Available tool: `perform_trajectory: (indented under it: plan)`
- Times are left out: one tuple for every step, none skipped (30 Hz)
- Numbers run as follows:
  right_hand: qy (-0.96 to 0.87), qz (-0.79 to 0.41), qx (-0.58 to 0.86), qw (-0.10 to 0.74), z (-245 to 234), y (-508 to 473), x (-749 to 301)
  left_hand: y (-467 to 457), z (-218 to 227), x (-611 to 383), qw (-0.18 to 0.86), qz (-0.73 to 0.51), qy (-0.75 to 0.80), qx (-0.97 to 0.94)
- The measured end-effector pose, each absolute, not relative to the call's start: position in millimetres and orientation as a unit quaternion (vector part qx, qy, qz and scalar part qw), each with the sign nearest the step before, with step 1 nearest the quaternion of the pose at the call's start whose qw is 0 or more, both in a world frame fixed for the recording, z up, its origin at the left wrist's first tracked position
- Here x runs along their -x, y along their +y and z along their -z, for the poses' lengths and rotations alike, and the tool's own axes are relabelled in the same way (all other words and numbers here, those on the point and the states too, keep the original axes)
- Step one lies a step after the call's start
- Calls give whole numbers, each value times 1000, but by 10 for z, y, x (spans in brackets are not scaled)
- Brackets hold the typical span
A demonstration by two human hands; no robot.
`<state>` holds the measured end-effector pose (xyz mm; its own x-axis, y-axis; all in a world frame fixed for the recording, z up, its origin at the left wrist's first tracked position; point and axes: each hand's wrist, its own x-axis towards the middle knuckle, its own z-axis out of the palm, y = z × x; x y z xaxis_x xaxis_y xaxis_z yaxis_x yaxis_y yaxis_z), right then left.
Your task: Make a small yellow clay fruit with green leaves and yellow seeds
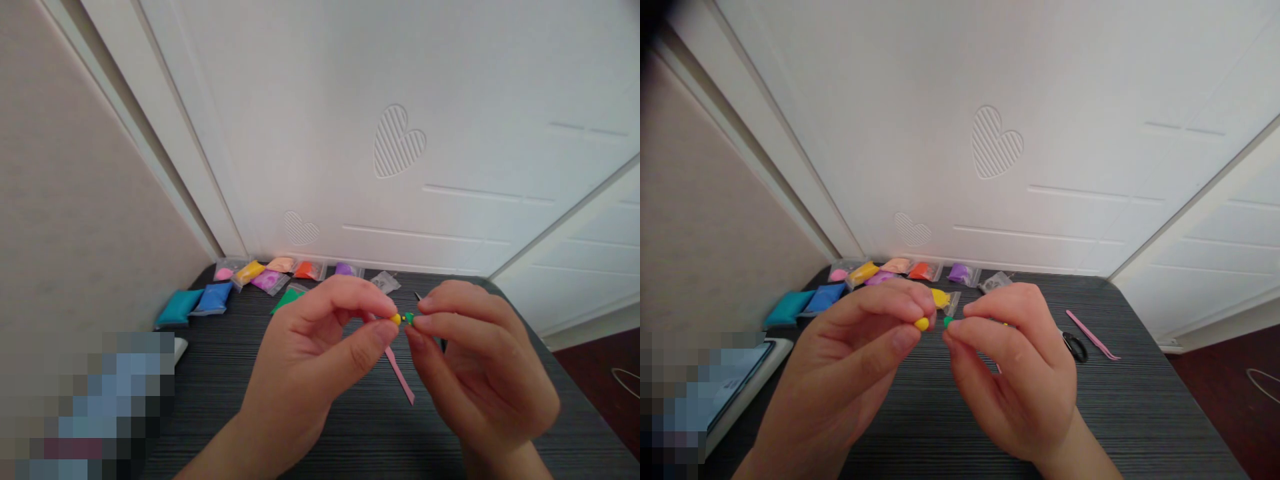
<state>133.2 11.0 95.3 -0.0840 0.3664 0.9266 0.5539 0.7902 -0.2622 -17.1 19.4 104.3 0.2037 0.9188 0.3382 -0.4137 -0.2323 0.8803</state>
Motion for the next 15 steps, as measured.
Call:
perform_trajectory:
  plan:
    - [-737, 85, 316, 591, -956, 108, -1339, 192, -1050, 172, 558, -593, 242, -528]
    - [-744, 92, 314, 583, -957, 106, -1345, 192, -1054, 172, 557, -597, 239, -527]
    - [-751, 97, 310, 574, -957, 104, -1353, 192, -1053, 171, 567, -594, 232, -522]
    - [-758, 100, 307, 567, -957, 104, -1360, 192, -1049, 170, 585, -585, 224, -515]
    - [-763, 104, 303, 562, -955, 105, -1367, 193, -1043, 167, 609, -573, 217, -504]
    - [-765, 110, 300, 559, -953, 107, -1374, 193, -1035, 164, 633, -560, 213, -490]
    - [-766, 118, 299, 557, -950, 111, -1379, 194, -1029, 161, 657, -546, 211, -476]
    - [-766, 127, 297, 556, -947, 115, -1383, 194, -1023, 159, 675, -535, 212, -461]
    - [-764, 137, 295, 557, -945, 121, -1386, 194, -1020, 157, 689, -529, 215, -447]
    - [-763, 145, 292, 559, -943, 126, -1386, 195, -1019, 155, 697, -526, 219, -435]
    - [-762, 149, 290, 559, -942, 131, -1386, 196, -1020, 154, 701, -526, 222, -428]
    - [-761, 150, 291, 560, -942, 135, -1384, 198, -1023, 153, 701, -527, 224, -424]
    - [-761, 148, 292, 561, -942, 138, -1382, 200, -1027, 151, 700, -529, 228, -423]
    - [-758, 146, 294, 564, -942, 139, -1378, 203, -1030, 148, 697, -529, 232, -424]
    - [-756, 143, 296, 567, -942, 140, -1375, 206, -1033, 144, 696, -528, 235, -426]
